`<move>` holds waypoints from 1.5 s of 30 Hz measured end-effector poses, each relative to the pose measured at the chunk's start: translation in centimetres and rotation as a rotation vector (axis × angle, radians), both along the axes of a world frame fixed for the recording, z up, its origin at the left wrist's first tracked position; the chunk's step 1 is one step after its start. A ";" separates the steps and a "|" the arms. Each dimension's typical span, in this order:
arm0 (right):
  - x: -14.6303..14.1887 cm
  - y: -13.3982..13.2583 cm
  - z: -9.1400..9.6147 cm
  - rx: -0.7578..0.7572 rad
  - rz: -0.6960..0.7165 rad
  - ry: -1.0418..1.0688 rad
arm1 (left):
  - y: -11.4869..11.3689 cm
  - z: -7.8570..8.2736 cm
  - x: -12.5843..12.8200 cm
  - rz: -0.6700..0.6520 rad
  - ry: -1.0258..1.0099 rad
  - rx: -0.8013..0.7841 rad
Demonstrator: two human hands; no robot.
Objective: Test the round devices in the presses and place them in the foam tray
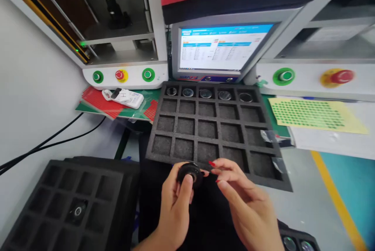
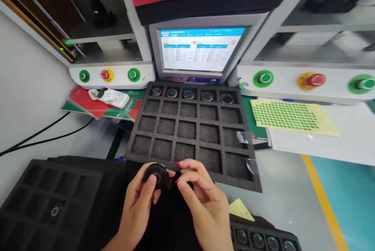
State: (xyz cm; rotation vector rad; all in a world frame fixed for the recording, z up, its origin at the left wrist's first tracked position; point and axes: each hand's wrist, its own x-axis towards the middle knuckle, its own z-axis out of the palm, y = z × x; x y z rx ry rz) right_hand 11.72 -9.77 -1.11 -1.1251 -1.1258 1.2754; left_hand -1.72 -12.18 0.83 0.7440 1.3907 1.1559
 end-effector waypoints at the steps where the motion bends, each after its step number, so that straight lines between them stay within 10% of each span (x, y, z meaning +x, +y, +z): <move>1: -0.4 -0.2 0.0 -0.004 0.019 0.000 | -0.1 0.0 0.1 0.009 -0.035 0.003; 11: -1.0 -0.6 0.4 -0.002 0.002 -0.039 | -0.5 -0.3 0.2 0.043 -0.243 0.123; 23: -1.2 -1.2 0.7 0.093 -0.034 -0.057 | -0.4 0.1 -0.4 -0.138 0.235 0.127; 37: -1.6 -1.6 0.2 -0.033 0.029 0.041 | -2.1 -1.3 -0.1 -0.146 -0.281 -0.002; 45: -2.0 -1.6 0.8 -0.091 0.111 0.127 | -3.3 -1.7 0.6 -0.151 -0.111 -0.003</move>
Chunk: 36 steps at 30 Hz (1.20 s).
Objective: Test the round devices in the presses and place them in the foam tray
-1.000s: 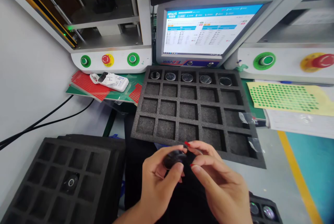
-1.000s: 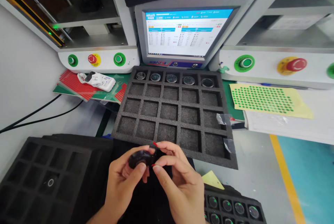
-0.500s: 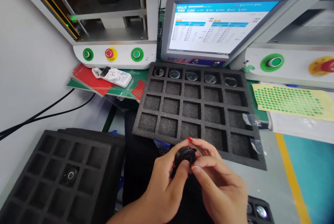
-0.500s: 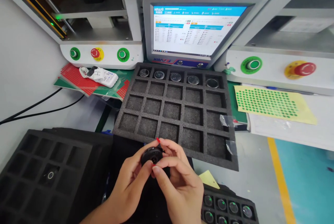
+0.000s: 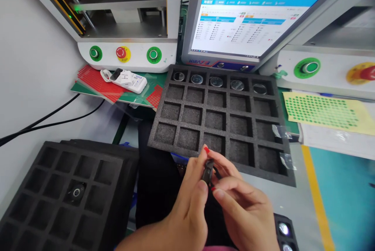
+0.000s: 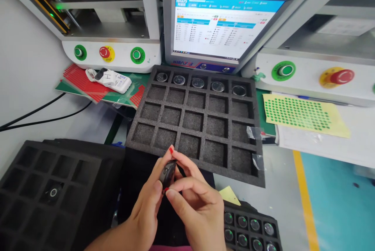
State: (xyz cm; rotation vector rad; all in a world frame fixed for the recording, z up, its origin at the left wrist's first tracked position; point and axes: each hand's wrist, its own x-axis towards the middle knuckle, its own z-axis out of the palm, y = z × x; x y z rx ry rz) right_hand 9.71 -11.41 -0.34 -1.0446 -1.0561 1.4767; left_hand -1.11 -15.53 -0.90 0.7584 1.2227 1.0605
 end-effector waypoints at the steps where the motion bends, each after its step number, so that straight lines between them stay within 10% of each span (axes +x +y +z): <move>1: -0.1 0.0 0.1 -0.021 -0.002 0.007 | -0.1 -0.1 0.1 -0.002 0.047 0.038; 36: 0.1 -0.9 0.0 -0.164 0.048 0.060 | 0.9 0.1 0.0 -0.051 0.223 0.415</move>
